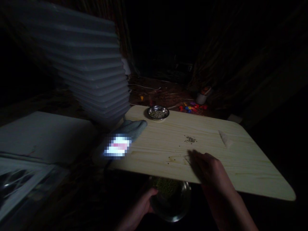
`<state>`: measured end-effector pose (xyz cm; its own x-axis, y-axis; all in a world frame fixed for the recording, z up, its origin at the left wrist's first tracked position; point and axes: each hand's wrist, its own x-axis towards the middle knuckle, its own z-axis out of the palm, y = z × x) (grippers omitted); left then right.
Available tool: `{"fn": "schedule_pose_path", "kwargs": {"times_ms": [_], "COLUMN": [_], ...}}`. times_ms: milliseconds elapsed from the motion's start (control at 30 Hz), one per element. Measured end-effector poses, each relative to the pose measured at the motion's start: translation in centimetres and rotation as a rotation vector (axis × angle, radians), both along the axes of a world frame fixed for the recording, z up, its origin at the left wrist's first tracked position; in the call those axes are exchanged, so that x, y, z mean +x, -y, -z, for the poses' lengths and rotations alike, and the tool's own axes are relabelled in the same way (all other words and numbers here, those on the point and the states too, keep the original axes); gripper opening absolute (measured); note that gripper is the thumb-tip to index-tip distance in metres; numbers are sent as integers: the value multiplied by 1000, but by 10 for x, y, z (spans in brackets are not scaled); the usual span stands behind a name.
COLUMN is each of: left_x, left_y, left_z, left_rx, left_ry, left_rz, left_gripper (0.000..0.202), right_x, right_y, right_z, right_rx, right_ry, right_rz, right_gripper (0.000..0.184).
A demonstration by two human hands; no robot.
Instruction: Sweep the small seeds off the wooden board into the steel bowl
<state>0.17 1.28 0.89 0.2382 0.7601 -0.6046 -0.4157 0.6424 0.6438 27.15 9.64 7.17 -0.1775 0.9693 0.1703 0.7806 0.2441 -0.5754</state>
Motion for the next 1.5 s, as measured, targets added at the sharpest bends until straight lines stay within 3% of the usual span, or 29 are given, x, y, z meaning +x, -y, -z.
{"fn": "schedule_pose_path", "kwargs": {"times_ms": [200,467,633,767,933,1100,1367,1500], "left_x": [-1,-14,-25,-32,-33,-31,-39,-48], "left_y": [-2,-3,-4,-2,-2,-1,0,2], "left_z": [-1,6,5,5,7,10,14,19], "left_rx": [38,87,26,2,26,56,50,58], "left_ry": [-22,36,27,86,95,75,76,92], "left_rz": [9,-34,-75,-101,-101,-110,-77,-98], "left_gripper": [49,50,54,55,50,50,52,53], "right_x": [-11,-59,-79,-74,-60,-68,-73,-73], "right_y": [21,-7,-9,-5,-13,-29,-15,-16], "right_z": [2,-4,-9,-11,-13,-22,-17,-16], "right_rx": [-21,14,33,-25,42,70,-54,-25], "right_ry": [-65,-58,-60,-87,32,153,0,3], "right_rz": [-36,-194,-301,-400,-241,-157,-395,-335], "right_gripper": [32,32,26,23,26,24,25,24]}}
